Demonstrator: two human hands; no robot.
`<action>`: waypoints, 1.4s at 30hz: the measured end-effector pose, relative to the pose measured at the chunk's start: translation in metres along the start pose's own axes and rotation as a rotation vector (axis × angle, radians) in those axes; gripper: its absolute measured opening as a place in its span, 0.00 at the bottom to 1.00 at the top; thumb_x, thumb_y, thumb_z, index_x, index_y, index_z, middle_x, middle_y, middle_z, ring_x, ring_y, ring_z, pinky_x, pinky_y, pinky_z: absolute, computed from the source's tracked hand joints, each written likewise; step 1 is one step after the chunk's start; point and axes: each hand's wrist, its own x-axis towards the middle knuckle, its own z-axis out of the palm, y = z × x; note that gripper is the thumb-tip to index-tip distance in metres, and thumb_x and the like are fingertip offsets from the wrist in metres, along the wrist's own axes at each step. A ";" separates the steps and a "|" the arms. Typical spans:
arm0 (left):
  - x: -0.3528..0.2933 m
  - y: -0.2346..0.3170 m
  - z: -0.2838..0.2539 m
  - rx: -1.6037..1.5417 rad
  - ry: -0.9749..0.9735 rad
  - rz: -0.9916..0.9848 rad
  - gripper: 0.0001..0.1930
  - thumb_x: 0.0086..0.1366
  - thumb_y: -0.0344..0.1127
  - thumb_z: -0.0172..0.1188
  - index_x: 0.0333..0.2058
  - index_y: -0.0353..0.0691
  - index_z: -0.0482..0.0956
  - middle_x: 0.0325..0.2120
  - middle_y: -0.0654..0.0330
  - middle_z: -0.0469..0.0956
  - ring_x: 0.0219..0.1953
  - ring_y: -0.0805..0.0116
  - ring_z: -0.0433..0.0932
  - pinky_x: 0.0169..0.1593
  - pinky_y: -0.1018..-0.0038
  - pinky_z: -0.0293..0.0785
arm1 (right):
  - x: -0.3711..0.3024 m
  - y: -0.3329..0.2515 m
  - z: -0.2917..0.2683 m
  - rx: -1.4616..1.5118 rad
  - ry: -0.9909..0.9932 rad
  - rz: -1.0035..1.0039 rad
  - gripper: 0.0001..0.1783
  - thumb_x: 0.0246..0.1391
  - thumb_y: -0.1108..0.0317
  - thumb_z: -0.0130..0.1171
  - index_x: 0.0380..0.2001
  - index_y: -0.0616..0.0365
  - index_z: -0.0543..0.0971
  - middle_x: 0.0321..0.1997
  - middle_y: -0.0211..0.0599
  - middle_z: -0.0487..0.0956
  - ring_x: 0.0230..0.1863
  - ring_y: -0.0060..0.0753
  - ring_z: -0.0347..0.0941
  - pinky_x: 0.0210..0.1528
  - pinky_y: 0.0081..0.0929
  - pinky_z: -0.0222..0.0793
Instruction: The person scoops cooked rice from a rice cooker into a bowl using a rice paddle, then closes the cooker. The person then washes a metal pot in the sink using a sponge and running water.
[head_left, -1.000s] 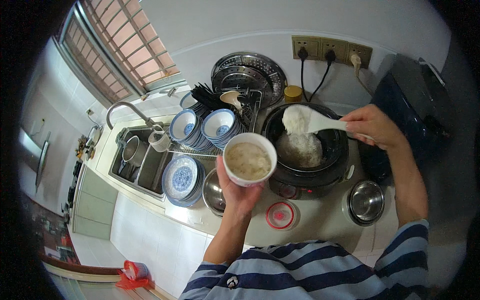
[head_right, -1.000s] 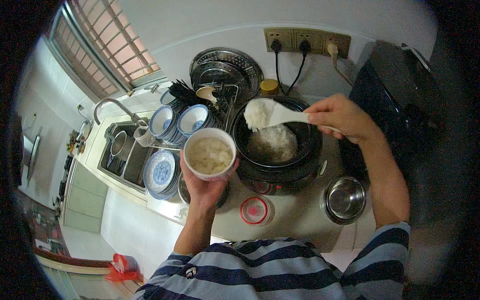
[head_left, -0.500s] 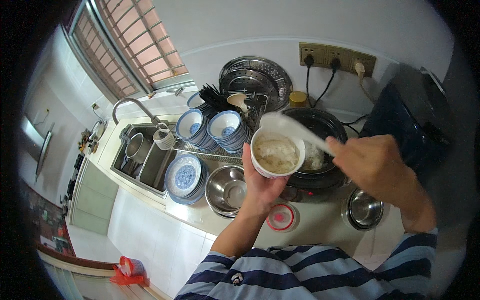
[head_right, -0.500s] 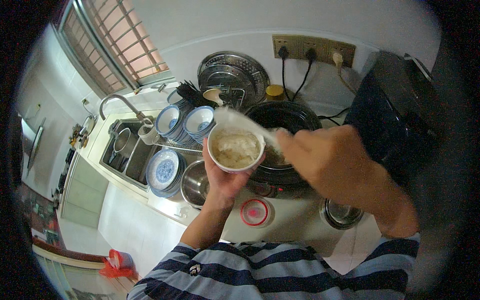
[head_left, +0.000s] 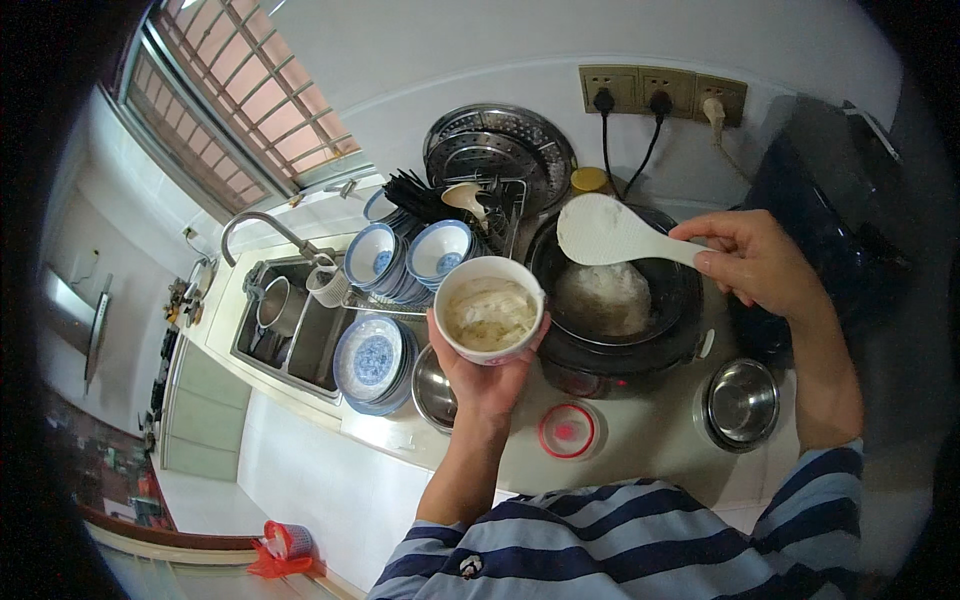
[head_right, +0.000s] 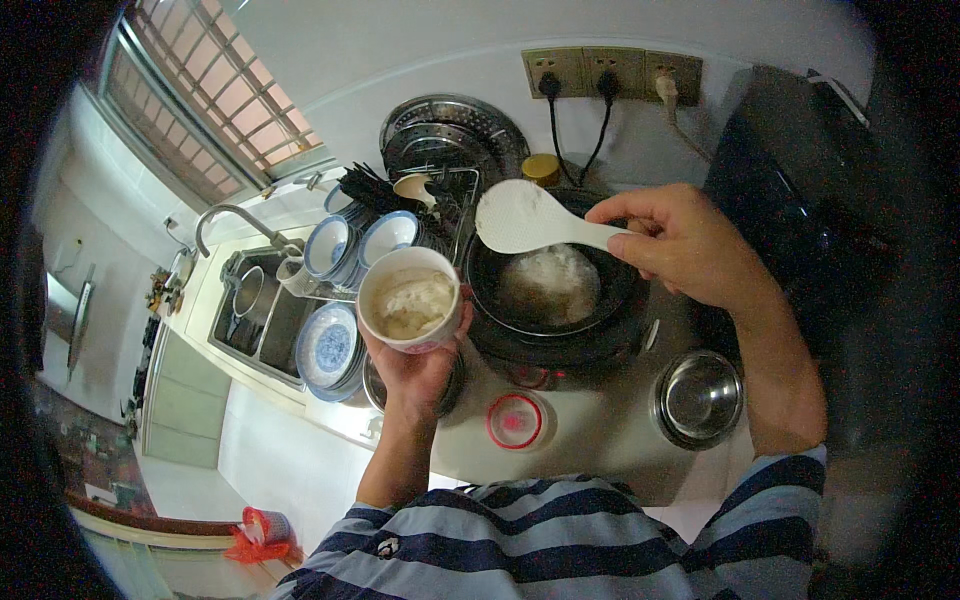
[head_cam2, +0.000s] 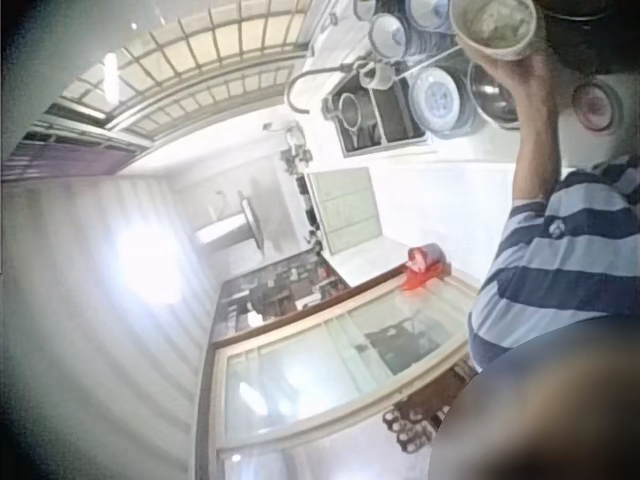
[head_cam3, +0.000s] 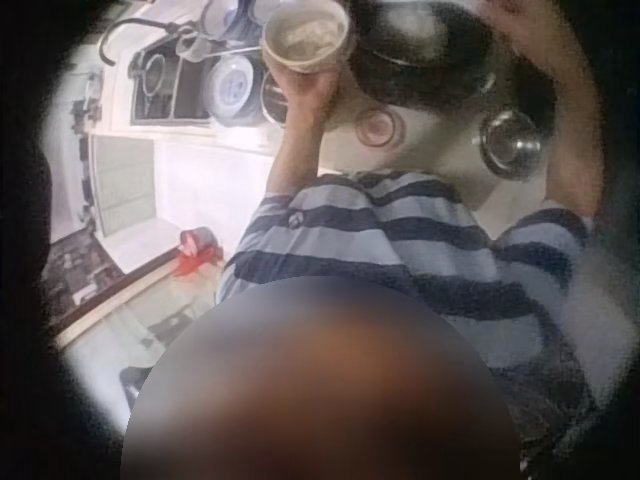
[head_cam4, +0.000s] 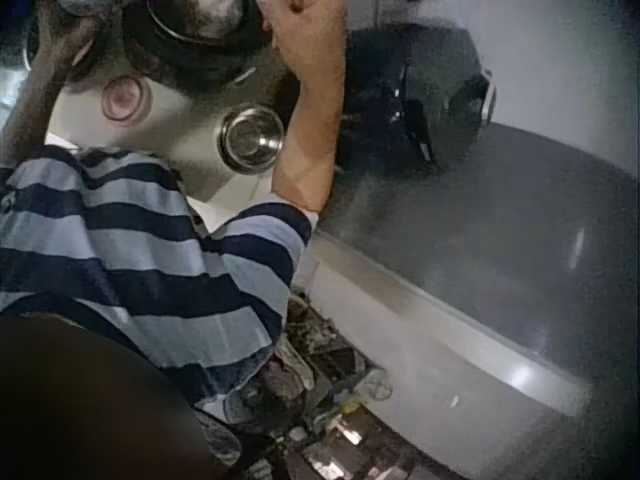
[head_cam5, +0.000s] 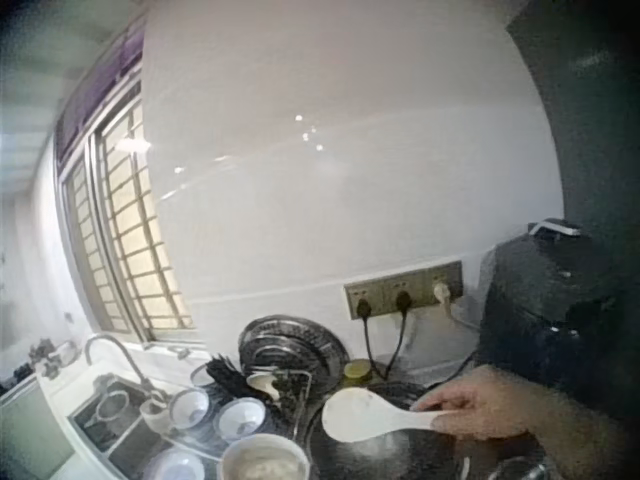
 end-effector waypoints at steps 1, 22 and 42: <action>0.002 -0.002 0.003 0.041 0.022 0.042 0.35 0.58 0.64 0.43 0.56 0.44 0.59 0.53 0.53 0.64 0.54 0.52 0.65 0.54 0.52 0.63 | -0.001 0.002 0.001 0.020 0.013 -0.023 0.18 0.48 0.75 0.53 0.44 0.65 0.74 0.14 0.25 0.70 0.09 0.08 0.58 0.10 0.09 0.51; 0.029 0.002 0.022 0.100 -0.027 0.083 0.36 0.57 0.64 0.44 0.56 0.46 0.60 0.52 0.49 0.65 0.53 0.46 0.65 0.54 0.49 0.62 | 0.003 0.047 0.008 -0.163 0.018 -0.002 0.15 0.41 0.70 0.56 0.35 0.65 0.78 0.29 0.46 0.79 0.29 0.31 0.77 0.33 0.26 0.69; -0.013 0.010 -0.007 -0.027 0.006 0.025 0.39 0.55 0.63 0.48 0.58 0.41 0.56 0.53 0.39 0.60 0.54 0.42 0.62 0.56 0.51 0.60 | 0.090 0.073 0.086 -0.651 -0.402 -0.262 0.12 0.36 0.74 0.54 0.28 0.65 0.79 0.23 0.55 0.76 0.29 0.48 0.76 0.32 0.37 0.71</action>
